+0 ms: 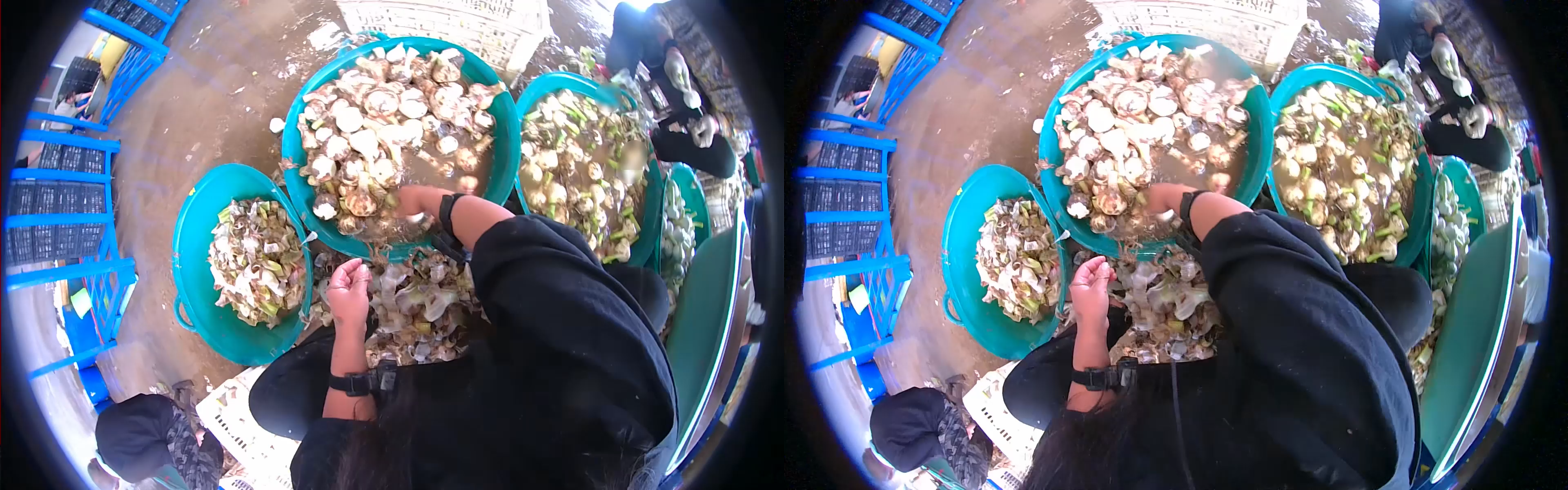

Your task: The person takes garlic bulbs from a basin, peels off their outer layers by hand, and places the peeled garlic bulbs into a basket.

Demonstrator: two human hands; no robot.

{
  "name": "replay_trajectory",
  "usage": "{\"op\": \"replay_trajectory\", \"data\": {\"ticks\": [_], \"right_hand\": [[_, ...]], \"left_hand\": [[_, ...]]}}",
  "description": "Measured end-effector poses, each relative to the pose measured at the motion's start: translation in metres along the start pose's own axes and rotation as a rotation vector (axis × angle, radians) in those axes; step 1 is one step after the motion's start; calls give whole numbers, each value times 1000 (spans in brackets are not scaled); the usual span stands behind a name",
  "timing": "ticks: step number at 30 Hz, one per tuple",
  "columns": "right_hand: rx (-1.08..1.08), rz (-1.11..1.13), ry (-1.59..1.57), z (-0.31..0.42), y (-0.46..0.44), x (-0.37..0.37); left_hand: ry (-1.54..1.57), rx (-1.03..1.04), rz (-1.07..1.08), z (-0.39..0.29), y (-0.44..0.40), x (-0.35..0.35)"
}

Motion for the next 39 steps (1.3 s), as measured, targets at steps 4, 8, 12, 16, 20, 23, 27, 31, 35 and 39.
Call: {"op": "replay_trajectory", "data": {"ticks": [4,8,12,16,20,23,27,31,35,39], "right_hand": [[-158,218,-566,70,61,-24],[-582,140,-1126,132,130,-29],[-449,-592,-322,150,173,-41],[-338,-722,-163,167,204,-34],[-448,-731,-276,176,218,-26],[-461,-879,-419,182,238,-26],[-555,-1030,-684,183,279,-25],[-522,-559,22,194,287,-23],[-84,-259,-201,192,268,-16],[-437,-764,4,215,256,-18]], "left_hand": [[77,75,-9,-7,-16,4],[692,122,268,-50,-6,50],[819,26,431,-55,14,63],[536,70,466,-55,18,45],[600,27,519,-61,27,39],[482,70,464,-73,37,51],[1045,196,247,-69,30,35],[868,243,53,-62,27,-6],[519,506,49,-81,49,8],[299,544,-67,-88,62,9]]}}
Point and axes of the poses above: each hand's wrist, its own y-axis away from the middle knuckle, its own x-axis out of the palm, z = x × y, the point moved 5 cm from there along -y, towards the middle knuckle, and after that the axes turned 13 degrees about z, right-handed, at the moved point
